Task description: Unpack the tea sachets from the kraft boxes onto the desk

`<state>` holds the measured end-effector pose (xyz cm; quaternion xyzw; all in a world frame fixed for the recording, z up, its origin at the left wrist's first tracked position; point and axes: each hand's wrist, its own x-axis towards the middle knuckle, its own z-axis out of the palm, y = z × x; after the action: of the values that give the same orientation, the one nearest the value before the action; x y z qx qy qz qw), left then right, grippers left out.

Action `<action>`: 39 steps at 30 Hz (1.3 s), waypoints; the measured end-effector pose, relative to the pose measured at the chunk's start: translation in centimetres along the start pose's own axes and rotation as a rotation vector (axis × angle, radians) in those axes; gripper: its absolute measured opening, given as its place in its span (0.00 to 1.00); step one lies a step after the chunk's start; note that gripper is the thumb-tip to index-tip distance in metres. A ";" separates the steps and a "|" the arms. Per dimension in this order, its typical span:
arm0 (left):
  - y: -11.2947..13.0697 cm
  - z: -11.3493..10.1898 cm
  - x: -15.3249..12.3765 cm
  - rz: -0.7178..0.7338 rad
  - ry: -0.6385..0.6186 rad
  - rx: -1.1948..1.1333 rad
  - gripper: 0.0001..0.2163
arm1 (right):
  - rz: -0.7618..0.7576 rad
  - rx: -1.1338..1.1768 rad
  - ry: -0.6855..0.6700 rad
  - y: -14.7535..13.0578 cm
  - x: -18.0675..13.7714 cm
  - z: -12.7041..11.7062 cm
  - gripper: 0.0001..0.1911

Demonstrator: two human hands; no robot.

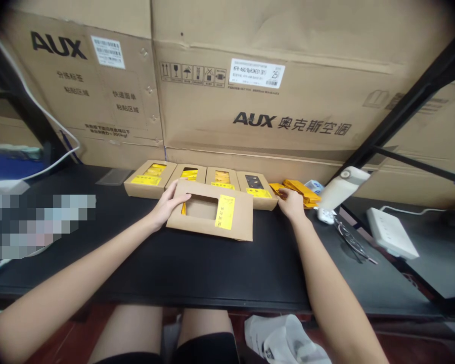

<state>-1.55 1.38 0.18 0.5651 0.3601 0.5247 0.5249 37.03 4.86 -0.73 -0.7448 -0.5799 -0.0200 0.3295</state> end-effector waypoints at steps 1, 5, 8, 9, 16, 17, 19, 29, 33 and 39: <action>0.0 0.0 0.0 0.005 -0.001 0.000 0.27 | 0.000 -0.001 -0.005 0.1 0.0 -0.1 0.14; -0.1 0.0 0.0 0.001 -0.012 -0.006 0.28 | -0.035 -0.079 0.000 0.5 0.2 -0.1 0.17; 0.0 0.0 -0.1 0.012 -0.043 0.001 0.27 | -0.085 -0.173 -0.031 0.8 0.2 0.3 0.20; 0.0 0.0 -0.1 0.020 -0.050 0.005 0.27 | -0.090 -0.196 -0.054 0.9 0.1 0.5 0.20; 0.1 0.0 -0.2 0.017 -0.066 0.004 0.27 | -0.068 -0.253 -0.096 0.7 0.1 0.9 0.18; 0.1 0.0 -0.2 0.016 -0.069 0.003 0.27 | -0.064 -0.260 -0.095 0.6 0.1 0.8 0.18; 0.0 0.0 -0.2 0.021 -0.071 0.007 0.27 | -0.057 -0.276 -0.096 0.4 0.1 0.8 0.18; -0.1 -0.1 -0.2 0.012 -0.065 0.006 0.27 | -0.026 -0.086 0.113 1.6 0.3 1.7 0.20; -0.1 -0.1 -0.2 0.012 -0.064 -0.003 0.27 | -0.028 -0.017 0.187 0.7 -0.1 1.1 0.21; 0.2 0.1 -0.2 0.008 -0.042 -0.006 0.27 | -0.068 0.302 0.662 -3.3 -1.7 -1.5 0.17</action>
<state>-1.51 1.12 0.34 0.5760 0.3452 0.5159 0.5320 34.10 3.02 1.36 -0.6213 -0.4626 -0.1848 0.6048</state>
